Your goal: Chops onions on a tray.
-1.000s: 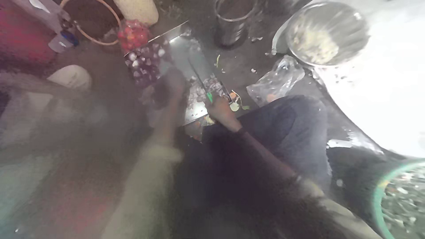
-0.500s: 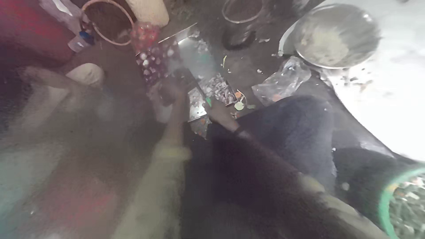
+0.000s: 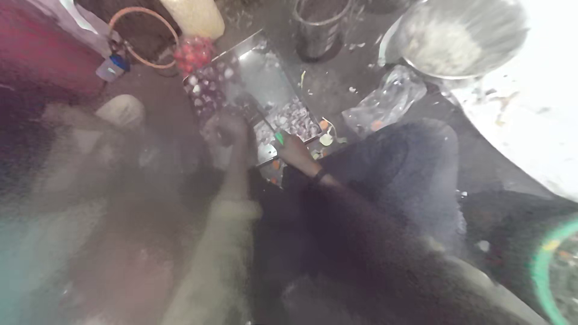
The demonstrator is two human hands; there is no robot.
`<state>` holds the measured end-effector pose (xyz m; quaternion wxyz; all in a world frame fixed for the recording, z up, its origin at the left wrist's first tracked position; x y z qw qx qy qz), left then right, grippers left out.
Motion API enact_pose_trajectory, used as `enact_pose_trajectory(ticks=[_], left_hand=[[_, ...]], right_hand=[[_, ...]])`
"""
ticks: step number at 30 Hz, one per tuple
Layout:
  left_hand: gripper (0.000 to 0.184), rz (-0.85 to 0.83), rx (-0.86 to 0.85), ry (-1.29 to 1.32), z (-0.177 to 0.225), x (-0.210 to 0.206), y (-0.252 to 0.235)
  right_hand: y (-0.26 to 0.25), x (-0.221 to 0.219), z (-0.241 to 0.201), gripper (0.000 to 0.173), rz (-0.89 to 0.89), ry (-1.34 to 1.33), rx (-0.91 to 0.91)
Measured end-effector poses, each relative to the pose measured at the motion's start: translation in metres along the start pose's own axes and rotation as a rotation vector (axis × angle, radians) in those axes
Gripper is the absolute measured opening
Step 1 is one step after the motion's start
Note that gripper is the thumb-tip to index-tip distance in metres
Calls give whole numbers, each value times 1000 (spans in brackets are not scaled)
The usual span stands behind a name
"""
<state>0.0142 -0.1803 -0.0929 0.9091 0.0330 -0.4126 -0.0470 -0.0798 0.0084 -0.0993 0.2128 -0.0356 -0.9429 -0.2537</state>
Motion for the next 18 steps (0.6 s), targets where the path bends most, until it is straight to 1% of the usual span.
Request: enact_pose_trajectory(ticks=[2, 4, 5, 7, 9, 10, 12, 13, 14, 16, 18], left_hand=[[44, -9, 52, -65, -1, 4, 1], [42, -56, 109, -182, 9, 18, 12], [41, -64, 113, -195, 9, 22, 13], [41, -71, 78, -159, 3, 26, 7], [38, -69, -1, -138, -10, 22, -7], [34, -96, -65, -154, -15, 22, -13], [31, -235, -150, -261, -16, 24, -18], [33, -307, -177, -351, -15, 24, -17], [34, -345, -218, -430, -15, 24, -17], [32, -358, -274, -479, -13, 25, -12], [32, -346, -256, -478, -3, 29, -3]], right_hand=[[3, 0, -3, 40, -3, 18, 12], [9, 1, -7, 41, -5, 38, 21], [11, 2, -9, 41, -7, 41, 22], [13, 2, -10, 42, -3, 43, 17], [4, 2, -7, 42, 5, 66, 15], [-7, 0, -3, 41, 10, 96, 19], [-15, 3, -3, 38, -7, 110, 17], [-9, 5, -7, 36, -4, 82, 27], [-3, 6, -10, 34, -3, 57, 24], [10, 9, -16, 37, -30, 3, -8], [20, 10, -19, 41, -66, -45, -57]])
Point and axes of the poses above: each hand's wrist, its own y-axis away from the middle knuckle, its own x-axis out of the back of the hand, z = x × y, the point moved 1 cm from there along -y, towards the middle knuckle, and after that the axes turned 12 degrees about -z, right-handed, at the moved point
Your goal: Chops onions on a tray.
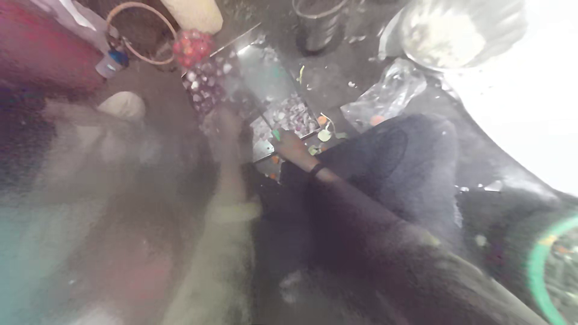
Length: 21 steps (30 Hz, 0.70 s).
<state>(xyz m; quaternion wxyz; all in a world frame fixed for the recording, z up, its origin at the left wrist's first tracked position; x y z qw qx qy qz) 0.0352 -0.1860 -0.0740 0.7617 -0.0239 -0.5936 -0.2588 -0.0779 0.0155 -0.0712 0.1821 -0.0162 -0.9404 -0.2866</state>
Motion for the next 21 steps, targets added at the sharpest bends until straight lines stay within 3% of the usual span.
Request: enact_pose_trajectory(ticks=[6, 10, 12, 21], left_hand=[[26, 208, 75, 96, 1, -19, -4], [37, 146, 43, 111, -5, -15, -5], [32, 131, 29, 99, -2, -12, -1], [28, 132, 217, 126, 14, -7, -8]], right_hand=[[-21, -13, 10, 45, -41, -6, -1], [-28, -17, 7, 43, -61, 17, 23], [-38, -17, 3, 40, -90, 68, -3], [-68, -17, -20, 43, -161, 162, -68]])
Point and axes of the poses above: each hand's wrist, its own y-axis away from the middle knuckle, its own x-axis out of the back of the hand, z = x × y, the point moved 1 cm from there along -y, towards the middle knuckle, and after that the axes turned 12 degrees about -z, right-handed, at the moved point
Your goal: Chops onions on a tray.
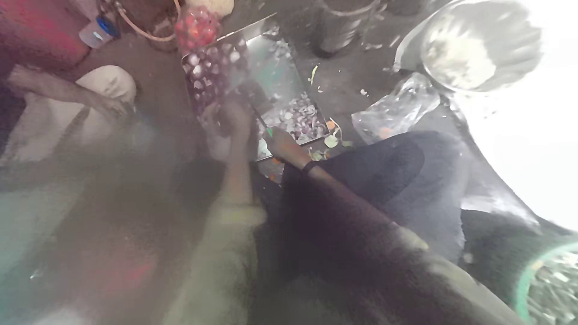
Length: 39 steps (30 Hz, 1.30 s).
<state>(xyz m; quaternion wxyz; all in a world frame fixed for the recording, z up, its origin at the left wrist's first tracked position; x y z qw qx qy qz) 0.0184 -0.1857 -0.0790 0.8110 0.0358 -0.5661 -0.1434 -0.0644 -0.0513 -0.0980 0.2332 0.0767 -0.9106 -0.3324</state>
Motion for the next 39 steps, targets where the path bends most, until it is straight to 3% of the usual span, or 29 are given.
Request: enact_pose_trajectory(ticks=[5, 12, 20, 27, 32, 35, 39], left_hand=[[24, -70, -25, 78, -3, 8, -4], [20, -60, -49, 118, -8, 8, -9], [24, -87, 57, 108, 6, 13, 0], [23, -76, 51, 110, 3, 12, 0], [18, -69, 39, 139, 3, 12, -6], [21, -75, 50, 146, 5, 15, -3], [29, -98, 80, 127, 12, 18, 0]], right_hand=[[-28, -3, -13, 44, -24, -29, -18], [-39, -6, -24, 38, 178, 342, -62], [8, 1, -12, 46, 52, 203, -104], [-23, -7, -14, 39, 6, 100, -37], [-45, -4, -24, 44, 94, 105, -21], [-39, -1, -24, 43, 130, 68, -11], [-17, -3, -20, 41, 48, -13, -33]])
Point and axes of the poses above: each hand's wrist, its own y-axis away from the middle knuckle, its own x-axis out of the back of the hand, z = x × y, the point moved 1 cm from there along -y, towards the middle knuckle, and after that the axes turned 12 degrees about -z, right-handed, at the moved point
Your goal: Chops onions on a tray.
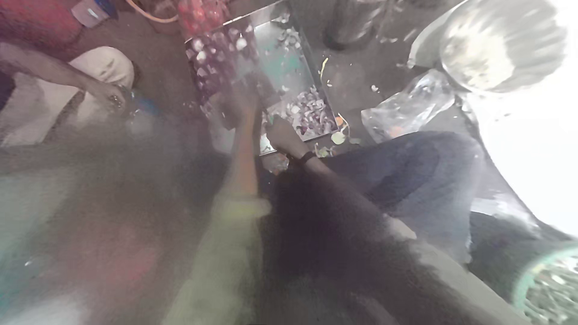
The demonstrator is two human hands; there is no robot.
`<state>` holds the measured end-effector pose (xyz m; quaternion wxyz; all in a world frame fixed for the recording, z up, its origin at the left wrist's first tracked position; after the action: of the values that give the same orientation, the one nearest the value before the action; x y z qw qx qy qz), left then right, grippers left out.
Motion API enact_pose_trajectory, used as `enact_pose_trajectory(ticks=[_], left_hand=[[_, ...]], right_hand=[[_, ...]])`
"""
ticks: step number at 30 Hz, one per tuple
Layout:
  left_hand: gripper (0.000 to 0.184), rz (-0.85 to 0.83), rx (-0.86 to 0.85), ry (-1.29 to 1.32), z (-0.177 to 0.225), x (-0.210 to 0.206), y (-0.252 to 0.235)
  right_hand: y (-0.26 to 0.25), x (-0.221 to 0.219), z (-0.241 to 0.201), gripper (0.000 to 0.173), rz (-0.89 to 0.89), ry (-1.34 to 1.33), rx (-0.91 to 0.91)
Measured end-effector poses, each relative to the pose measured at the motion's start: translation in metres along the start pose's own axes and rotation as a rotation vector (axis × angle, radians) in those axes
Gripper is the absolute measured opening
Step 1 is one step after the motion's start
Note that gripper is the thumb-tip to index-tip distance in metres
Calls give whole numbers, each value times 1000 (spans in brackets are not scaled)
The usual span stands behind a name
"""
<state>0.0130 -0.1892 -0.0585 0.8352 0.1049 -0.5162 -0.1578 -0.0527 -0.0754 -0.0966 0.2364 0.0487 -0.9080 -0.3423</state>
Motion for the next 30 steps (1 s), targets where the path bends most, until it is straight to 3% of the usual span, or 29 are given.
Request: enact_pose_trajectory(ticks=[9, 15, 19, 26, 30], left_hand=[[26, -24, -7, 82, -11, -4, -12], [29, -93, 29, 56, -6, 3, -5], [32, -47, 62, 196, -1, 5, -1], [27, 11, 8, 70, -4, -3, 1], [29, -23, -146, 18, 2, -11, 1]], right_hand=[[-20, -14, -7, 45, -31, -114, 64], [-16, -7, -4, 41, 67, 185, 4], [-16, -7, -12, 33, 105, 326, -39], [19, -2, 2, 38, 16, 394, -127], [53, 14, 23, 45, -10, 329, -119]])
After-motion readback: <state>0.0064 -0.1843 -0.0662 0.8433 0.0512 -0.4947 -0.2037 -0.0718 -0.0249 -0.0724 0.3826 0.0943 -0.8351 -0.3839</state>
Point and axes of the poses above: each hand's wrist, its own y-axis away from the middle knuckle, its own x-axis out of the back of the hand, z = x × y, the point moved 1 cm from there along -y, towards the middle knuckle, and after that the axes turned 12 degrees about -z, right-handed, at the moved point
